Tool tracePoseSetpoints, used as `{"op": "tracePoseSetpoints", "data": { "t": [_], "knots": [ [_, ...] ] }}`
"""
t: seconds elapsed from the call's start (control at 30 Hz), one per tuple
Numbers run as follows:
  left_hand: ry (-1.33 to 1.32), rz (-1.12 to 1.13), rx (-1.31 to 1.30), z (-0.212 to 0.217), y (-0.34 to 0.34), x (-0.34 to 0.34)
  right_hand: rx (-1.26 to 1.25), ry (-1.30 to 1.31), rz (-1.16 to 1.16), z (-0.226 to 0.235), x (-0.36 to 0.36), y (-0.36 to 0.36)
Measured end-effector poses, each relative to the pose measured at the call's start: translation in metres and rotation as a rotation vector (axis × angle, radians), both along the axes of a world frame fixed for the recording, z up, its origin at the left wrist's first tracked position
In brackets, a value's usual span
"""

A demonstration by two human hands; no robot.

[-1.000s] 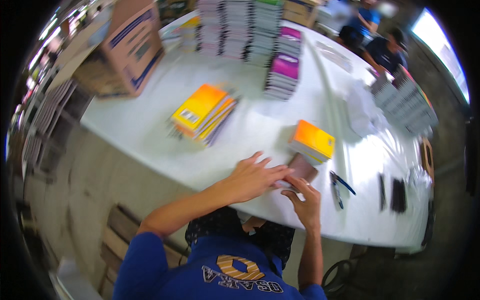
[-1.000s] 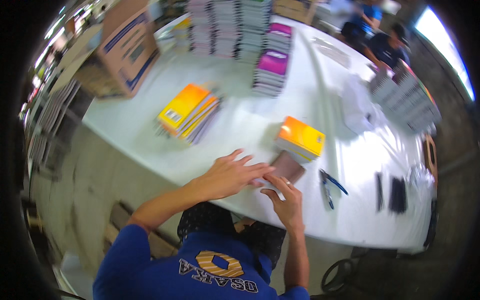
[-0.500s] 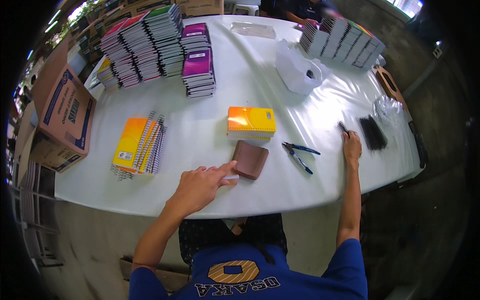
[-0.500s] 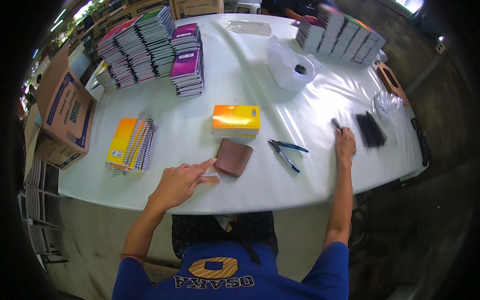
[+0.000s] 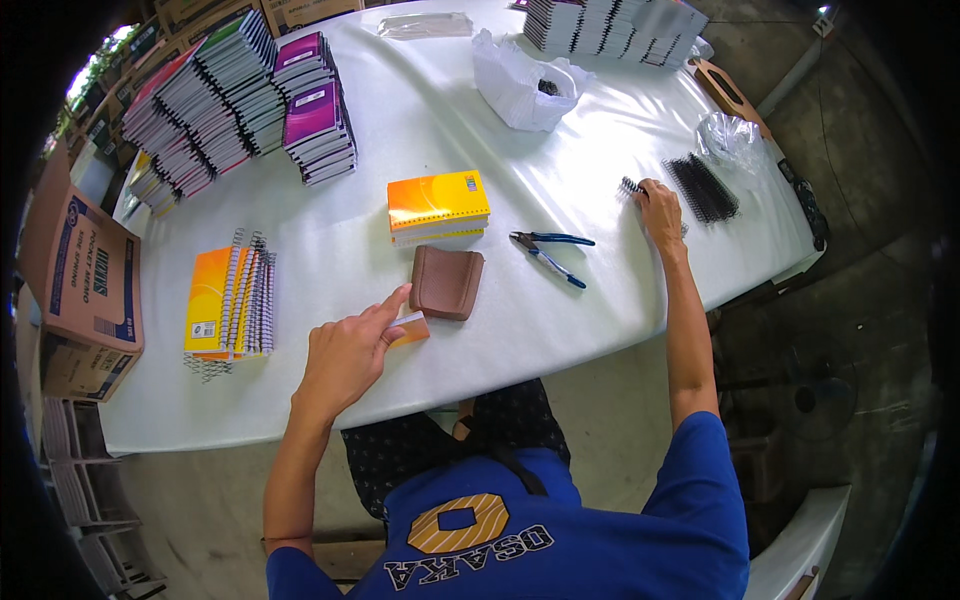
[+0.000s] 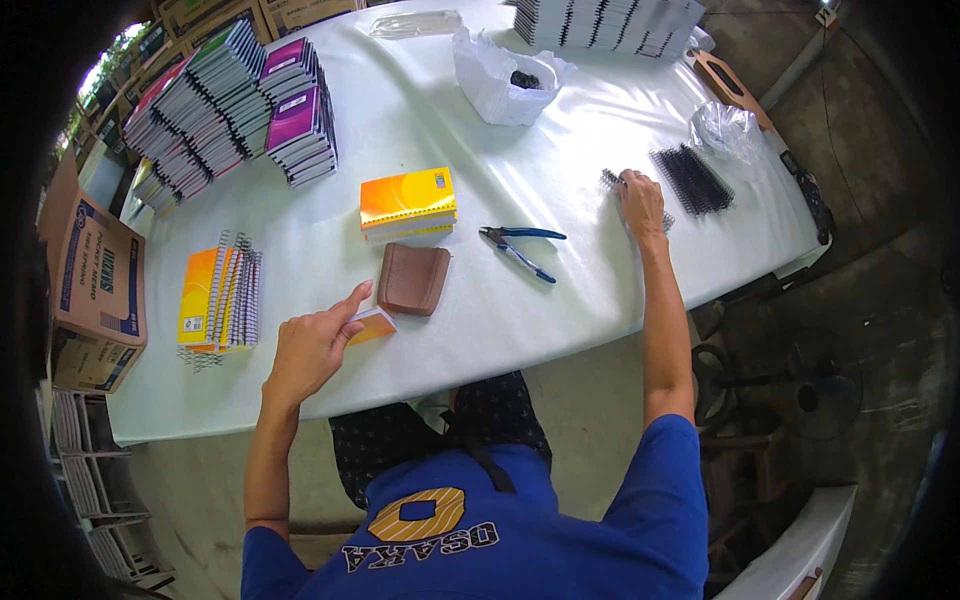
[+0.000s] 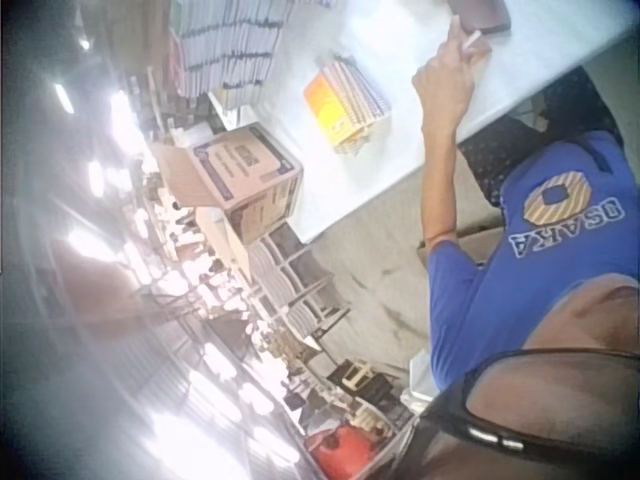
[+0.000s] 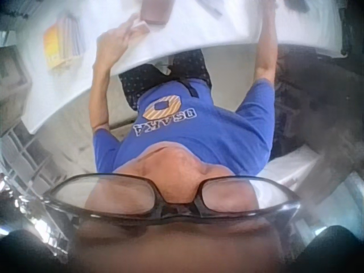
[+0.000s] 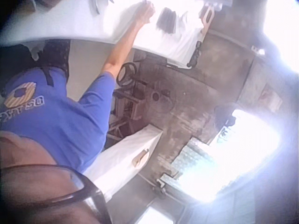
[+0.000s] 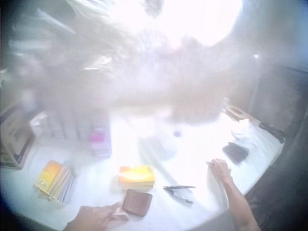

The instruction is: The person binds notebooks by sliding a wire spiral through the holes, trimming the excess wire with pliers, and placing the finished notebook onto a stack.

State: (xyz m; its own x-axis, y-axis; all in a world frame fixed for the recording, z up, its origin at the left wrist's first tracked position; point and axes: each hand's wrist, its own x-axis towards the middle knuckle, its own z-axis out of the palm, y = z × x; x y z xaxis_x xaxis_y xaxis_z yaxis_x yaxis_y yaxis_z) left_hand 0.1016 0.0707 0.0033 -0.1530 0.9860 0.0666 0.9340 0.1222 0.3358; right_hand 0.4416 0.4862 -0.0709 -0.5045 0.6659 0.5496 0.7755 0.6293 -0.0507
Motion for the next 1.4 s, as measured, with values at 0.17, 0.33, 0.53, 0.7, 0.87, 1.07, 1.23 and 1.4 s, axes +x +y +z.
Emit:
{"op": "tracePoseSetpoints", "data": {
  "t": [0.17,0.33,0.53,0.7,0.87,1.07,1.23,1.4],
  "knots": [
    [0.01,0.005,-0.008,-0.003,0.001,-0.001,0.08,-0.07,0.105,0.013,0.001,0.003],
    [-0.04,0.063,0.108,-0.008,-0.001,-0.003,0.211,-0.038,0.222,0.052,-0.068,-0.047],
    [0.032,0.026,0.031,-0.013,0.002,-0.006,-0.112,-0.01,0.202,0.022,-0.083,-0.035],
    [0.01,0.031,0.082,-0.013,0.002,-0.003,0.054,0.091,0.308,0.035,-0.082,-0.043],
    [0.083,0.049,0.115,-0.015,-0.003,-0.007,-0.565,0.396,0.692,0.086,-0.15,-0.183],
    [0.138,0.024,0.099,-0.015,0.002,-0.004,-0.86,0.471,0.802,0.063,-0.18,-0.265],
    [0.177,-0.025,0.178,-0.017,0.001,-0.007,-0.884,0.446,0.847,0.06,-0.181,-0.258],
    [0.174,-0.012,0.167,-0.017,0.002,-0.008,-0.893,0.432,0.861,0.059,-0.179,-0.256]
  ]
}}
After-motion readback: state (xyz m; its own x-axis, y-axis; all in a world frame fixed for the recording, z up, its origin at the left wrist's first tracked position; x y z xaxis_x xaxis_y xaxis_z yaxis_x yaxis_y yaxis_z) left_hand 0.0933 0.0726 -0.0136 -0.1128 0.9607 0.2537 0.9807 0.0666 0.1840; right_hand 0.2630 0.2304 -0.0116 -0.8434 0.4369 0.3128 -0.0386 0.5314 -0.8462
